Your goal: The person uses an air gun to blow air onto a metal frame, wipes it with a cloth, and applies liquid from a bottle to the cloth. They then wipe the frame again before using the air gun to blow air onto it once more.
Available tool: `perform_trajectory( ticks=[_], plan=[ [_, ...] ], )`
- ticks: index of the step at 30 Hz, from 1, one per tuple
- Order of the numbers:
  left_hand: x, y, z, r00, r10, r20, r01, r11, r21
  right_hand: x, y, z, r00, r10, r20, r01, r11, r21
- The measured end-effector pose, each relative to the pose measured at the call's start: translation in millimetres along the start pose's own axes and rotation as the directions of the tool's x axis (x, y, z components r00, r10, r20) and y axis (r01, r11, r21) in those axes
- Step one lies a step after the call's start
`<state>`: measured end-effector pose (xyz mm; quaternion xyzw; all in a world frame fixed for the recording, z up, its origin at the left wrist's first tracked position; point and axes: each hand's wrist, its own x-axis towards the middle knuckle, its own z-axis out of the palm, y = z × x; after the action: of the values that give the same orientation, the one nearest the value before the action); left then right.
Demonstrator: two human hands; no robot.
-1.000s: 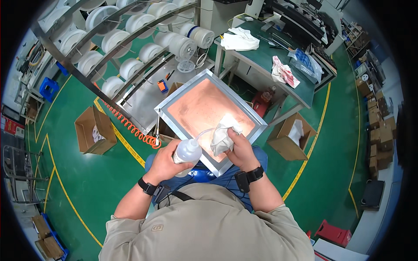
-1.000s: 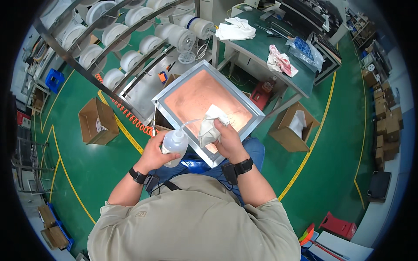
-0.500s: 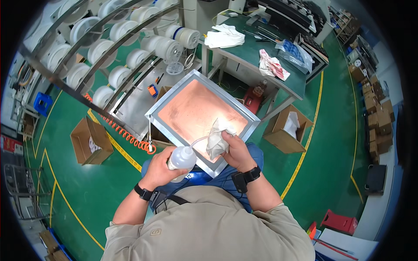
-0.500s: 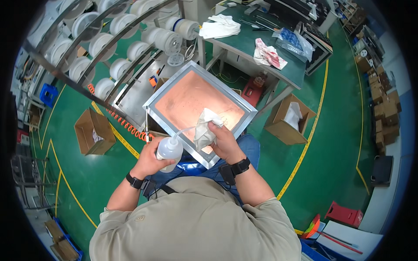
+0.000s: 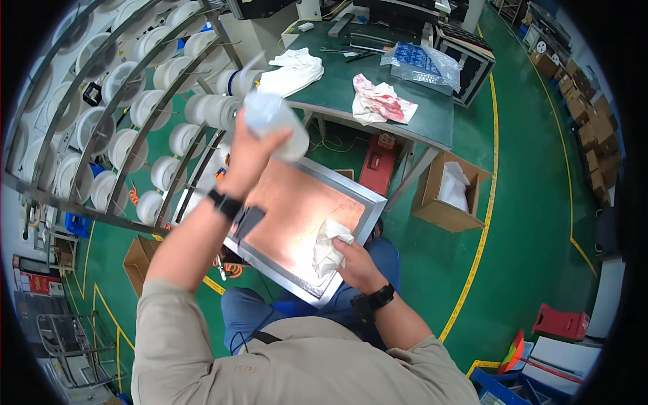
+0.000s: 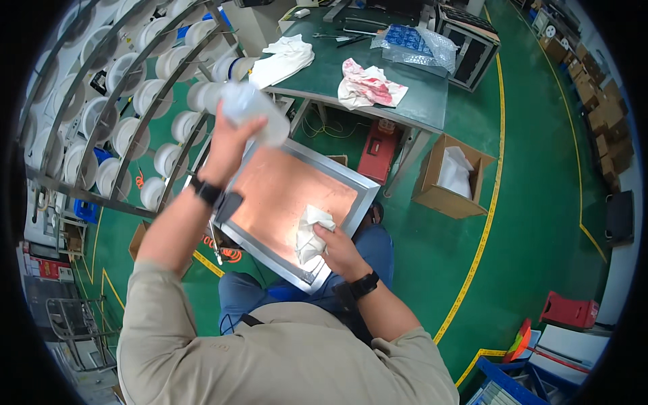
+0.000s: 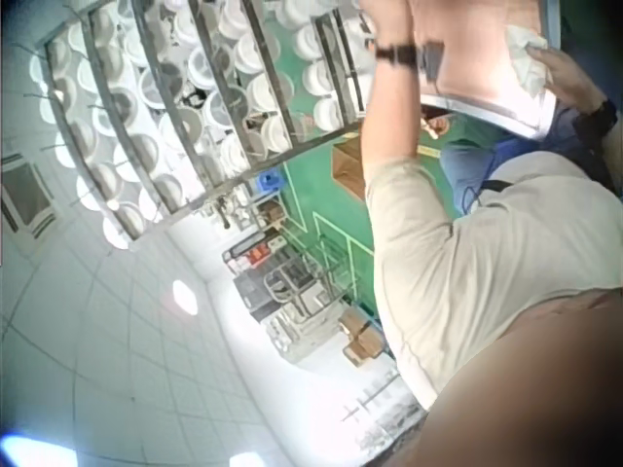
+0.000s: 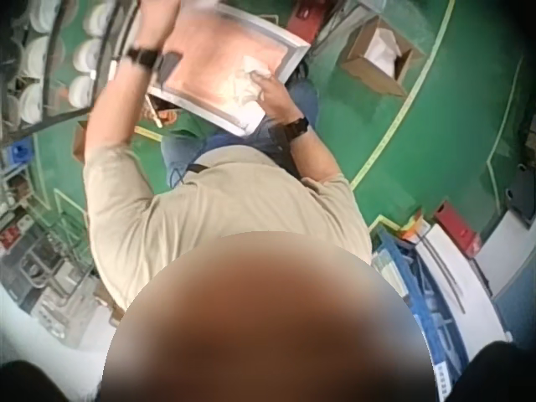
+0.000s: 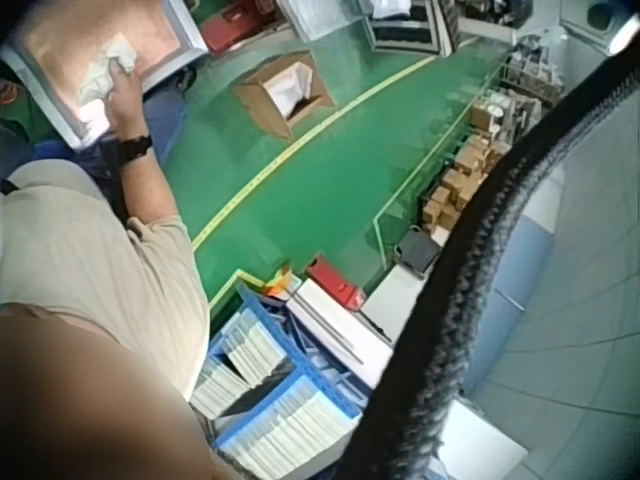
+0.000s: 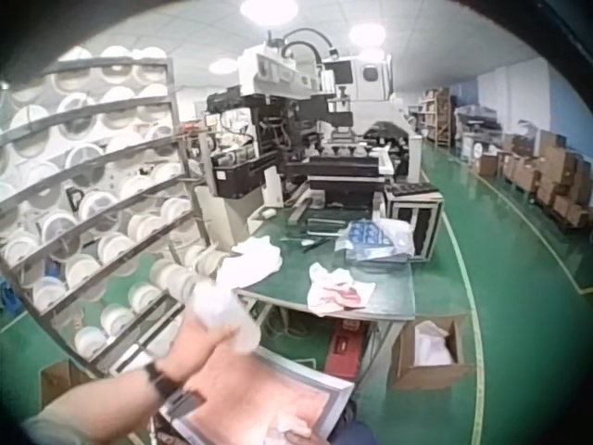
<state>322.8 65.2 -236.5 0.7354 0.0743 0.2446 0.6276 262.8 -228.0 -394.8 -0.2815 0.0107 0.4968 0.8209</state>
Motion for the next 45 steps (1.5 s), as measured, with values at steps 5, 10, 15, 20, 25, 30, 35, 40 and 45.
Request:
perform_trajectory(
  ticks=[5, 10, 15, 20, 25, 30, 35, 40, 45],
  plan=[
    [145.9, -50.9, 72.8, 0.971, 0.222, -0.088, -0.216, 0.974, 0.075, -2.3, -10.3, -28.1, 0.988, -0.072, -0.139, 0.069, 0.997, -0.025],
    [189.8, -91.7, 95.0, 0.986, 0.116, -0.121, -0.062, 0.923, 0.379, 1.4, -17.8, -49.5, 0.968, -0.111, -0.227, 0.085, 0.989, -0.120],
    [139.5, -39.6, 60.4, 0.997, 0.075, 0.028, -0.079, 0.971, 0.226, 21.9, -23.6, -62.5, 0.953, -0.158, -0.259, 0.049, 0.923, -0.383],
    [-23.8, 39.2, -56.8, 0.842, -0.447, 0.303, 0.359, 0.882, 0.304, 56.6, -18.8, -65.0, 0.968, -0.195, -0.155, 0.016, 0.670, -0.742],
    [-211.6, -17.8, -109.0, 0.524, -0.849, 0.075, 0.846, 0.528, 0.070, 98.6, 33.4, -59.5, 0.903, -0.294, 0.314, 0.219, -0.312, -0.924],
    [-313.8, -158.1, -99.5, 0.315, -0.808, -0.498, 0.926, 0.377, -0.025, 124.3, 83.8, -63.7, 0.863, 0.108, 0.493, 0.448, -0.616, -0.648],
    [-340.7, -226.8, -87.0, 0.532, -0.598, -0.600, 0.830, 0.507, 0.231, 187.2, 39.4, -67.0, 0.880, -0.353, 0.318, -0.082, -0.772, -0.630],
    [-340.1, -227.3, -89.3, 0.532, -0.668, -0.520, 0.829, 0.536, 0.160, 155.3, 75.2, -50.4, 0.947, -0.110, 0.303, 0.191, -0.566, -0.802],
    [-332.5, -224.2, -95.1, 0.512, -0.725, -0.461, 0.833, 0.551, 0.060, 160.6, 53.2, -57.1, 0.896, -0.038, 0.441, 0.351, -0.546, -0.760]
  ],
)
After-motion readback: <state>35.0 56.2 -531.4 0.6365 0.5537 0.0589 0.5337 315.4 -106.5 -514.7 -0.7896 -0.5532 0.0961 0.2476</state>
